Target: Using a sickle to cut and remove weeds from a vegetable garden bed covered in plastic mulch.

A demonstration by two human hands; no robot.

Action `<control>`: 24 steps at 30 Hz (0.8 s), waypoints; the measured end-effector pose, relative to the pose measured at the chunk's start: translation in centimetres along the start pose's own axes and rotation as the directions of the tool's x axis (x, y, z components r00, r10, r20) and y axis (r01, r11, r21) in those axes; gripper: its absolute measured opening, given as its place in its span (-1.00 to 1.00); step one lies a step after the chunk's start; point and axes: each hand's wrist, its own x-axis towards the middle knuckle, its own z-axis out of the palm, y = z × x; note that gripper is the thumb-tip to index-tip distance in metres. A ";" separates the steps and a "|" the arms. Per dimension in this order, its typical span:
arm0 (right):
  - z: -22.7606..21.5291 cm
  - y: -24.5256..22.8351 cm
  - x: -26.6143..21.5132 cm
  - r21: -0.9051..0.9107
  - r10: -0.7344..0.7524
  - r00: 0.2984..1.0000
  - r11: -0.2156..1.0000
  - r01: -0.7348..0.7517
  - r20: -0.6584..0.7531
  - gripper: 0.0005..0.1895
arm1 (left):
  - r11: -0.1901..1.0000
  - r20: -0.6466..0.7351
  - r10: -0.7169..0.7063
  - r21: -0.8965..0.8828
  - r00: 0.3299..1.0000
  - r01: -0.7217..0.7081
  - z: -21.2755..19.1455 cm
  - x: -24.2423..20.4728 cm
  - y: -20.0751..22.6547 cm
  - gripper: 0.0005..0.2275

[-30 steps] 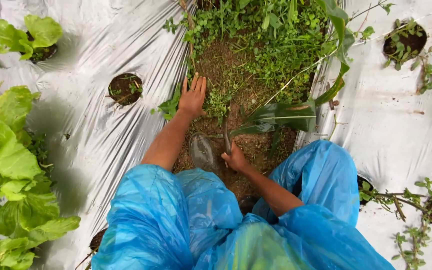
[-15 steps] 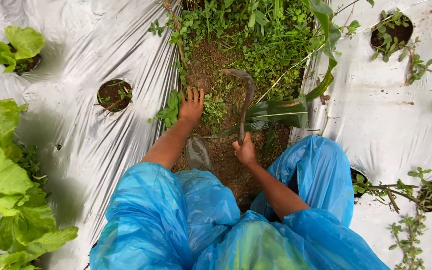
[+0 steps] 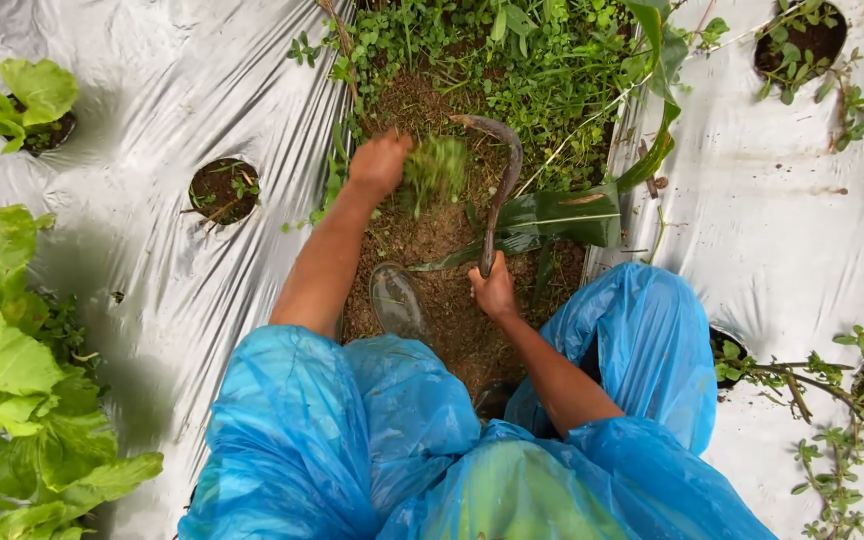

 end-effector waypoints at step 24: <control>0.2 0.9 0.3 -0.004 -0.053 0.999 0.999 0.053 -0.006 -0.67 | 0.950 0.121 0.157 0.253 0.980 -0.183 5.7 -7.5 -3.3 -0.76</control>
